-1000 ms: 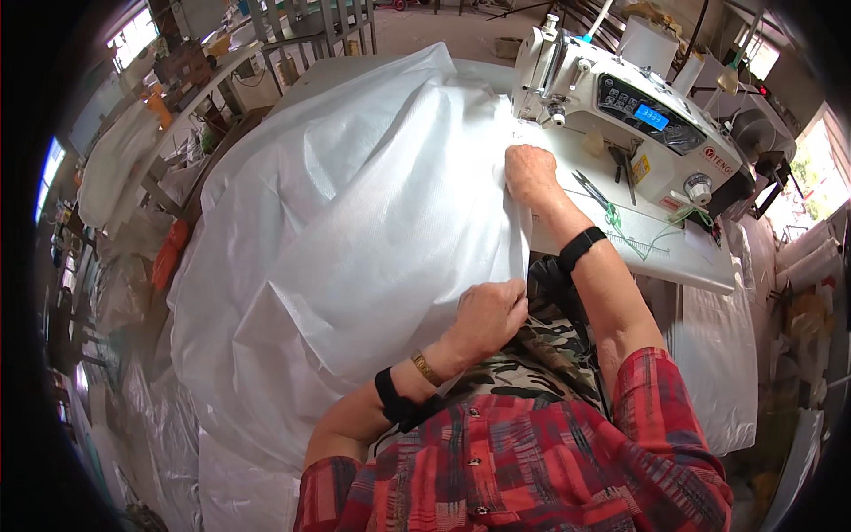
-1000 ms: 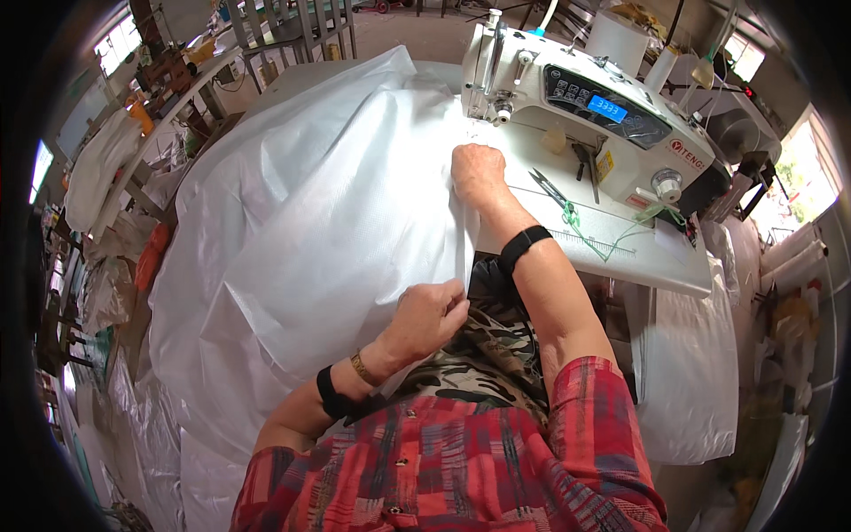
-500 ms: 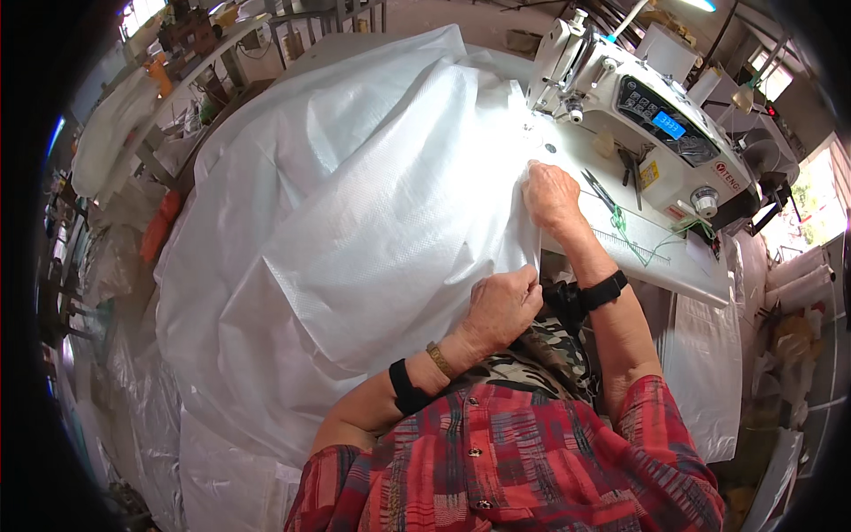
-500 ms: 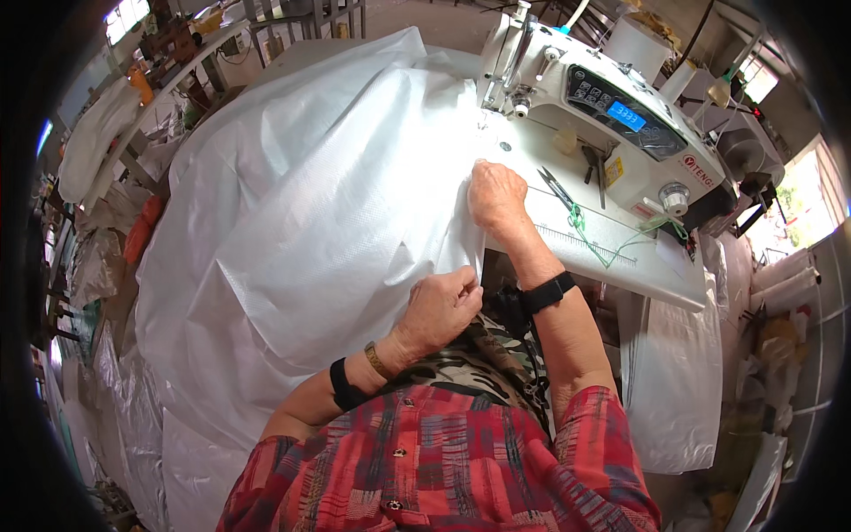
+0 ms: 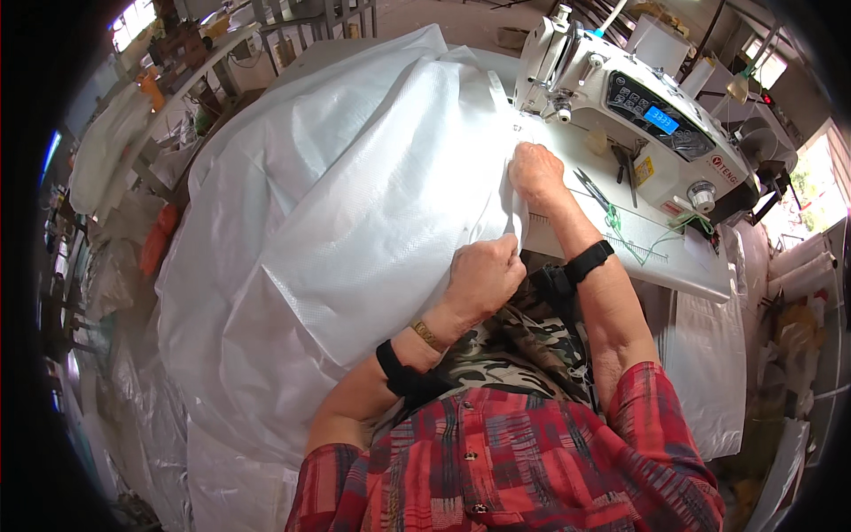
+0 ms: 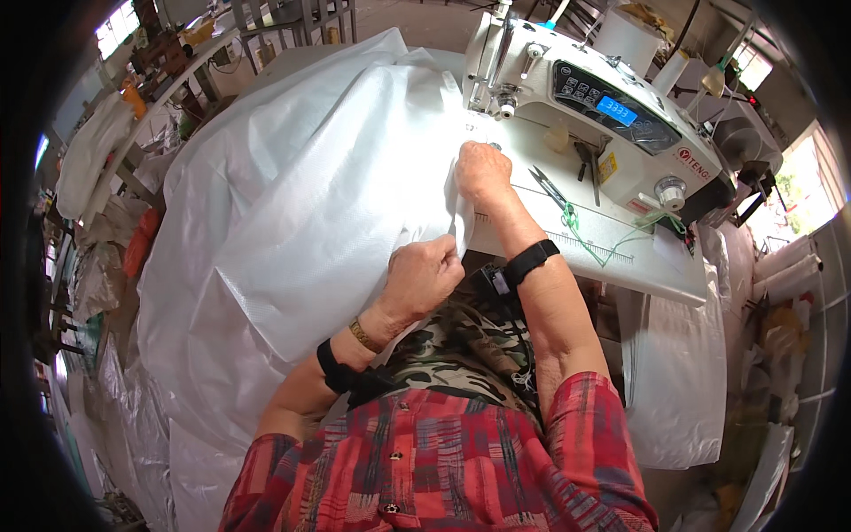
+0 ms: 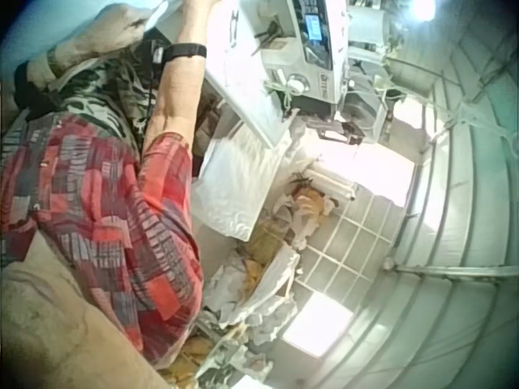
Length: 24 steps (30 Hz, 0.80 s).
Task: Sewing a large piece of white plastic-woven material using an industrial sewing machine.
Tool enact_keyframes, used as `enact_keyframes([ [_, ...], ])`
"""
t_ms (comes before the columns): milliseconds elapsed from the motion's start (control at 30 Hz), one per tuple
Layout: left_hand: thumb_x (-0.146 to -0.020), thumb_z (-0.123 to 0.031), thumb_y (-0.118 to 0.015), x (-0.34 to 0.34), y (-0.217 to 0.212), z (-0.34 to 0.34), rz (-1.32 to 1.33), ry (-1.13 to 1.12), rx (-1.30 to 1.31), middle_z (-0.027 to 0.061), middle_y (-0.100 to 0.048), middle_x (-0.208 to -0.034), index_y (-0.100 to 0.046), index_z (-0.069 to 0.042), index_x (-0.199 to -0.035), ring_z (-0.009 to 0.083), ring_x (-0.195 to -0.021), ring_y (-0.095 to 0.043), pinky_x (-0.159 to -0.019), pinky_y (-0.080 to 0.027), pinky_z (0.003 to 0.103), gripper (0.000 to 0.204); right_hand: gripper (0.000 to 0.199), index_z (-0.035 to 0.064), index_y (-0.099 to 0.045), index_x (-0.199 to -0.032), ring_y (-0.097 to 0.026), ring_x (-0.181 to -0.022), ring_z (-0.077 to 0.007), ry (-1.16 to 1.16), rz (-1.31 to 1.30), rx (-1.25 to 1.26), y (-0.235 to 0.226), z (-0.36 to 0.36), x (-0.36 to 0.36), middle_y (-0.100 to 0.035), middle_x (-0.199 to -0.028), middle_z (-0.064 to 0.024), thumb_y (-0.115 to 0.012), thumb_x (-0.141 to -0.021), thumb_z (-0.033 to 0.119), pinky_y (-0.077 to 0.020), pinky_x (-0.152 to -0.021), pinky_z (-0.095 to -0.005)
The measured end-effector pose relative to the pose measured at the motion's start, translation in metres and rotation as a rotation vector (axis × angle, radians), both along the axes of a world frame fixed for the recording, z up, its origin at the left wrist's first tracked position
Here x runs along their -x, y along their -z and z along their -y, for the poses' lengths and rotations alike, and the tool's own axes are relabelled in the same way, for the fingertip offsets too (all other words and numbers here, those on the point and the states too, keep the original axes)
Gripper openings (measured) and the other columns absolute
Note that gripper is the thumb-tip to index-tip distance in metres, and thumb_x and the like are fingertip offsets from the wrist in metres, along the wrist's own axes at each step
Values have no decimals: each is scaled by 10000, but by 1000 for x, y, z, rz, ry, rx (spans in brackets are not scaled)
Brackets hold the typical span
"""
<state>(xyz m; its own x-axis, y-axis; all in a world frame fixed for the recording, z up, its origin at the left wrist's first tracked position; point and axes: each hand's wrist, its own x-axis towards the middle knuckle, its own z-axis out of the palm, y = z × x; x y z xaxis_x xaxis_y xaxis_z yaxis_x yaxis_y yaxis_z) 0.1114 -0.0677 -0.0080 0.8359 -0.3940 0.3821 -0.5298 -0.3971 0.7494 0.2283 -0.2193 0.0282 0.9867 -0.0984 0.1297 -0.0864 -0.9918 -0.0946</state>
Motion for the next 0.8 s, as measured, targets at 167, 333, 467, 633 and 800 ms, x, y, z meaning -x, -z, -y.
enact_keyframes([
  [167,-839,-150,-569,6,4,11,-37,-22,25,186,-583,-624,-553,-16,-750,398,-625,-602,-606,-471,469,162,214,-61,-633,-951,-680,-850,-407,19,67,-54,6,5,11,-682,-846,-257,-530,-795,43,-531,-747,-470],
  [333,-859,-142,-598,11,9,15,6,-61,82,165,-560,-596,-564,-9,-762,331,-548,-584,-551,-449,417,169,223,-65,-602,-975,-670,-851,-419,10,45,-126,1,-2,47,-676,-856,-265,-551,-813,80,-519,-761,-475],
  [467,-860,-121,-632,15,-4,22,-177,-55,256,117,-516,-560,-582,1,-777,184,-483,-501,-497,-400,342,156,243,-46,-625,-940,-665,-879,-403,35,99,-239,0,3,50,-677,-874,-258,-582,-817,159,-508,-792,-479],
  [633,-864,-121,-650,15,-8,34,-202,-10,336,82,-500,-547,-588,11,-785,117,-491,-432,-481,-364,309,166,264,-26,-670,-834,-660,-876,-391,30,-14,-392,-5,20,43,-679,-883,-239,-572,-808,217,-497,-801,-478],
  [800,-867,-161,-658,20,-2,35,-119,-18,247,128,-567,-595,-577,1,-775,249,-506,-559,-492,-418,358,203,304,-62,-664,-789,-643,-802,-419,34,-33,-470,0,18,59,-649,-796,-273,-564,-820,223,-491,-767,-486],
])
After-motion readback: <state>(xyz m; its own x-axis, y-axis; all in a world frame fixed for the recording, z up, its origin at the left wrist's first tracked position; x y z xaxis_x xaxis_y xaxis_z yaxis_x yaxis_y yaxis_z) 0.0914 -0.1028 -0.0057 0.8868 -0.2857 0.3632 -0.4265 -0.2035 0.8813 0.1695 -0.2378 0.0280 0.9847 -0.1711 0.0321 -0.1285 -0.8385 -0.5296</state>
